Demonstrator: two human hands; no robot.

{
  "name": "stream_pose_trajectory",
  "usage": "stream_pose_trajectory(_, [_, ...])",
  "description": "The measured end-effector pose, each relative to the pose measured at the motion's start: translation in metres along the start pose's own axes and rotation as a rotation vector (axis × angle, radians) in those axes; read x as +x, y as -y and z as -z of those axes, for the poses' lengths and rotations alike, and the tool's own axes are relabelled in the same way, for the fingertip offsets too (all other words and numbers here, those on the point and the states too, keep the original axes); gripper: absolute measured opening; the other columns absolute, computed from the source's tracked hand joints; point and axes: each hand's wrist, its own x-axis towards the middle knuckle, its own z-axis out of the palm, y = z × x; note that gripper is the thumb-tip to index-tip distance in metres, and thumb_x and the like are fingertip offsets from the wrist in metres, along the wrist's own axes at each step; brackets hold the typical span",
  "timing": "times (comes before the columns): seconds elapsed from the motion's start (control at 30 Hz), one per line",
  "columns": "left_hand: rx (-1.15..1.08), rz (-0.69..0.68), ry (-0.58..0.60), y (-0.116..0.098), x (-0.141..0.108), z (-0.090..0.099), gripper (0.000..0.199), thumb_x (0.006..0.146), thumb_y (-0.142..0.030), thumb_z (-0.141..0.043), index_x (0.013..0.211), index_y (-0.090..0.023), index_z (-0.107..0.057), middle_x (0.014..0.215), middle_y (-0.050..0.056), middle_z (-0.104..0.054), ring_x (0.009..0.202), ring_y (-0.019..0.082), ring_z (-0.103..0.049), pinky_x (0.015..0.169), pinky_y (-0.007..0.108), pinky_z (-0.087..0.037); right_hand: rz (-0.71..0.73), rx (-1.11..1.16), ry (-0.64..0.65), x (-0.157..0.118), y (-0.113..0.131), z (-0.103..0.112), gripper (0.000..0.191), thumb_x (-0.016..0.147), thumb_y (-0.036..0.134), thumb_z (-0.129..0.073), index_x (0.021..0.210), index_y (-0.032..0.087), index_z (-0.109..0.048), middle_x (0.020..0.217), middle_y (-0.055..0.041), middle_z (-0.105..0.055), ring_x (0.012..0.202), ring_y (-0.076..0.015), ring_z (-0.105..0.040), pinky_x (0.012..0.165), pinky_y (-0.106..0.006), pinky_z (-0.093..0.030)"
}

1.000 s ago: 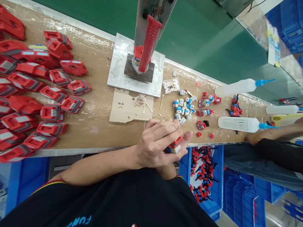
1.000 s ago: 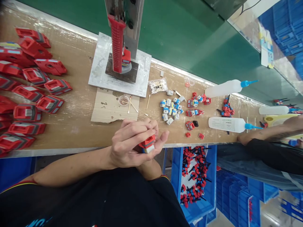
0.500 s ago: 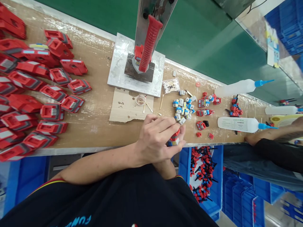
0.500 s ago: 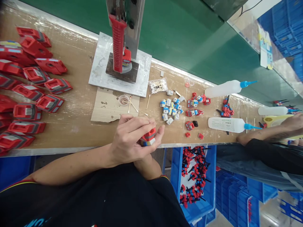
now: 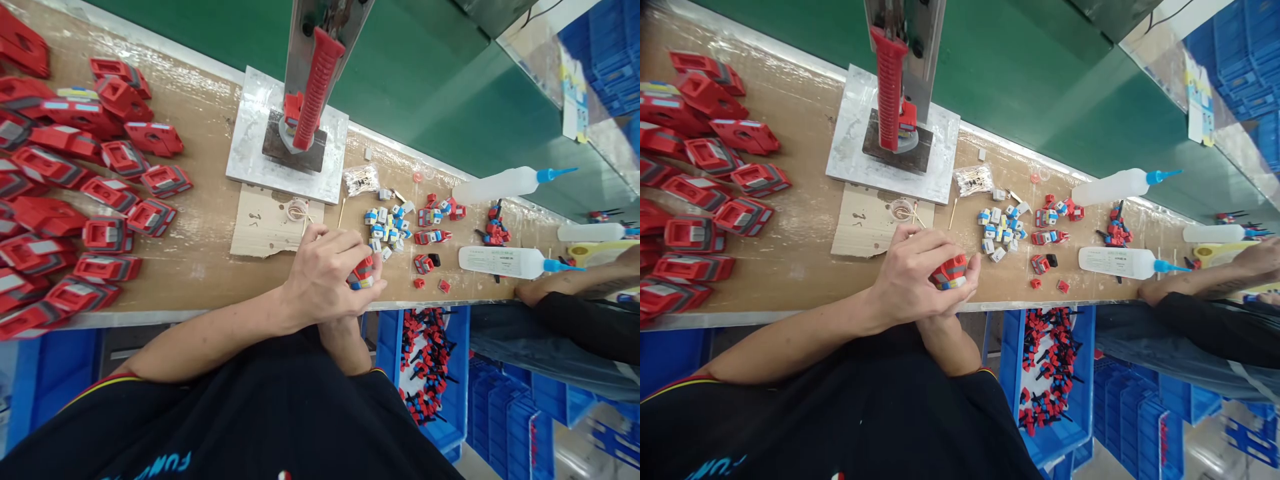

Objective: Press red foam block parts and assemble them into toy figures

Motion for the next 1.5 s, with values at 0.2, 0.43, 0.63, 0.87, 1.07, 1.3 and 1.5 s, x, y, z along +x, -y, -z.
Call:
stream_pose_trajectory(0.2, [-0.103,-0.005,0.043,0.015,0.001,0.013,0.030,0.088,-0.050,-0.074,0.089,-0.021,-0.066,0.086,0.002,-0.070,0.084,0.022,-0.064,0.090,0.041,-0.044,0.273,0.222,0.298,0.023,0.012,0.004,0.045,0.095,0.066,-0.046,0.072,0.026,-0.044,0.068,0.0037,-0.044,0.058,-0.0142,-0.048,0.058,-0.032,-0.050])
stream_pose_trajectory(0.43, [-0.185,-0.087,0.142,0.034,-0.002,0.020,0.031,0.098,-0.049,-0.069,0.099,-0.020,-0.063,0.088,0.002,-0.068,0.079,0.020,-0.062,0.078,0.036,-0.049,0.678,0.009,0.310,0.031,0.021,0.000,0.057,0.102,0.073,-0.021,0.083,0.028,-0.051,0.067,0.0026,-0.047,0.053,-0.0154,-0.049,0.051,-0.032,-0.042])
stream_pose_trajectory(0.63, [-0.143,-0.267,-0.103,0.044,-0.015,0.014,0.049,0.102,-0.065,-0.062,0.125,-0.022,-0.063,0.105,0.008,-0.079,0.095,0.024,-0.074,0.085,0.040,-0.055,0.841,0.061,0.416,0.025,0.019,0.005,0.062,0.104,0.072,-0.025,0.083,0.028,-0.063,0.075,-0.0017,-0.057,0.066,-0.0189,-0.058,0.061,-0.038,-0.047])
stream_pose_trajectory(0.87, [-0.233,-0.317,-0.267,0.041,-0.025,0.008,0.049,0.105,-0.067,-0.053,0.123,-0.023,-0.063,0.098,0.007,-0.082,0.091,0.022,-0.080,0.076,0.038,-0.061,0.974,-0.009,0.443,0.016,0.019,0.019,0.064,0.104,0.070,-0.033,0.070,0.029,-0.069,0.065,-0.0022,-0.056,0.060,-0.0203,-0.054,0.060,-0.041,-0.044])
stream_pose_trajectory(1.07, [-0.198,-0.322,-0.296,0.036,-0.025,0.012,0.045,0.106,-0.067,-0.051,0.116,-0.024,-0.063,0.091,0.004,-0.081,0.082,0.022,-0.081,0.067,0.039,-0.061,0.979,-0.003,0.440,0.011,0.020,0.022,0.058,0.106,0.059,-0.036,0.070,0.029,-0.071,0.063,-0.0019,-0.057,0.057,-0.0197,-0.052,0.057,-0.041,-0.041])
stream_pose_trajectory(1.3, [-0.152,-0.285,-0.242,0.039,-0.031,0.011,0.048,0.106,-0.071,-0.046,0.120,-0.029,-0.061,0.092,0.002,-0.080,0.083,0.022,-0.080,0.068,0.043,-0.060,0.930,-0.019,0.418,0.010,0.019,0.022,0.055,0.104,0.057,-0.039,0.068,0.028,-0.068,0.062,-0.0020,-0.056,0.056,-0.0202,-0.053,0.059,-0.042,-0.042])
stream_pose_trajectory(1.5, [-0.160,-0.304,-0.277,0.037,-0.030,0.011,0.046,0.106,-0.067,-0.051,0.118,-0.024,-0.063,0.090,0.004,-0.081,0.084,0.023,-0.081,0.069,0.040,-0.059,0.909,0.038,0.463,0.012,0.017,0.020,0.050,0.104,0.050,-0.040,0.069,0.028,-0.068,0.063,-0.0016,-0.057,0.057,-0.0193,-0.053,0.059,-0.041,-0.041])
